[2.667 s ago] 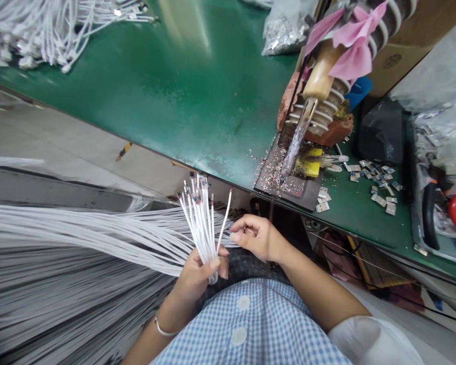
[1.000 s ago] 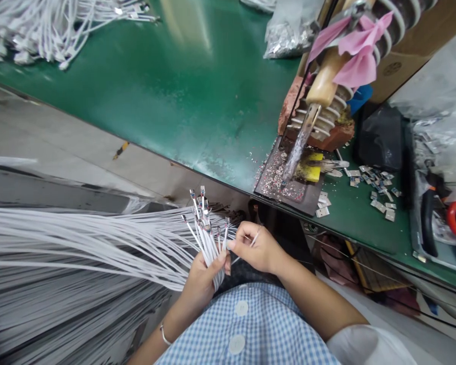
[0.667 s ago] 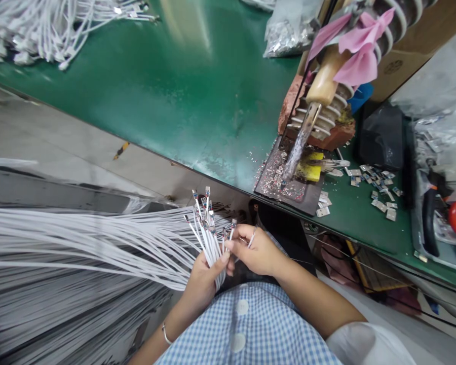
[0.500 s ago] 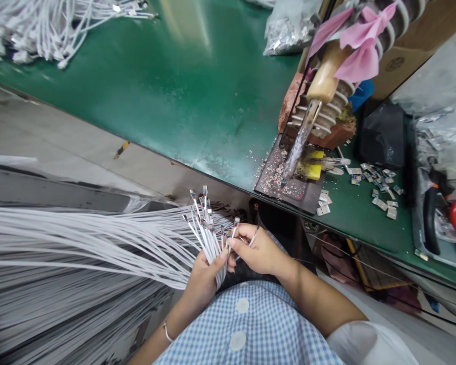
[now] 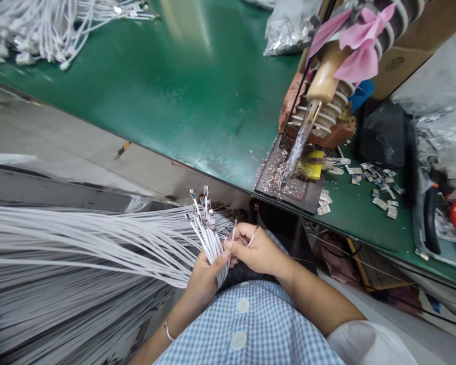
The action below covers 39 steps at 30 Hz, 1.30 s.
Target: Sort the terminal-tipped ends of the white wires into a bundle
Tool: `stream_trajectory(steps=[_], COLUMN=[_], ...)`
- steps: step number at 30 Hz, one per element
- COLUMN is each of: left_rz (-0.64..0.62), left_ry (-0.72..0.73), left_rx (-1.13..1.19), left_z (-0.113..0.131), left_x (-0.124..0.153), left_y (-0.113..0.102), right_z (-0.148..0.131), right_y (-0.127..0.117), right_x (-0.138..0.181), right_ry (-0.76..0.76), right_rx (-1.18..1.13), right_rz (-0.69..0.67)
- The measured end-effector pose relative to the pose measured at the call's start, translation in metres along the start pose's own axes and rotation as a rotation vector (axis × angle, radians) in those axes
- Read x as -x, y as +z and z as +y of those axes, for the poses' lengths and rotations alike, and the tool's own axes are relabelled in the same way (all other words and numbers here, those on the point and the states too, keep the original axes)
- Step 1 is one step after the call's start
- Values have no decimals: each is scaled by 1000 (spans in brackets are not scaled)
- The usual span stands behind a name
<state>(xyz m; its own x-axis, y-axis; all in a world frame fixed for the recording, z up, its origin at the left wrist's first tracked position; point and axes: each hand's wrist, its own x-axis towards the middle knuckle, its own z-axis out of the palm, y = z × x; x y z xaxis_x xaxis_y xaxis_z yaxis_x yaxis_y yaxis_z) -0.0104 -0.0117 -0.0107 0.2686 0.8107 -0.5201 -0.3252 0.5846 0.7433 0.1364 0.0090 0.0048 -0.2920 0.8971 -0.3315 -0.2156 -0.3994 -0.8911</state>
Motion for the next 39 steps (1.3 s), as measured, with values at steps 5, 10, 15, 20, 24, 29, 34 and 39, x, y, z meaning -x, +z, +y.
stream_trajectory(steps=[5,10,15,20,24,29,34,39], left_rz=[-26,-10,-37,-73,-57,-27,-26,-27], left_ry=[36,30,12,5,3,-15,-29,-12], left_rx=[-27,-29,-98,-179,-173,-145,-114,-174], left_z=[-1,-3,-3,2,0,-2,1,3], left_x=[0,-1,-1,0,0,1,1,0], left_y=[-1,-3,-3,0,-1,-3,-2,-2], right_z=[-3,-2,-4,-4,-1,-5,-9,-7], right_y=[0,-2,-1,-1,-4,-6,-5,-6], right_x=[0,0,-1,-2,-1,-1,0,0], right_ry=[-38,-23,-35,-17,-46,-122,-137,-81], right_rx=[60,137,195,222,322,356,378,249], right_rz=[46,72,91,98,133,101,79,70])
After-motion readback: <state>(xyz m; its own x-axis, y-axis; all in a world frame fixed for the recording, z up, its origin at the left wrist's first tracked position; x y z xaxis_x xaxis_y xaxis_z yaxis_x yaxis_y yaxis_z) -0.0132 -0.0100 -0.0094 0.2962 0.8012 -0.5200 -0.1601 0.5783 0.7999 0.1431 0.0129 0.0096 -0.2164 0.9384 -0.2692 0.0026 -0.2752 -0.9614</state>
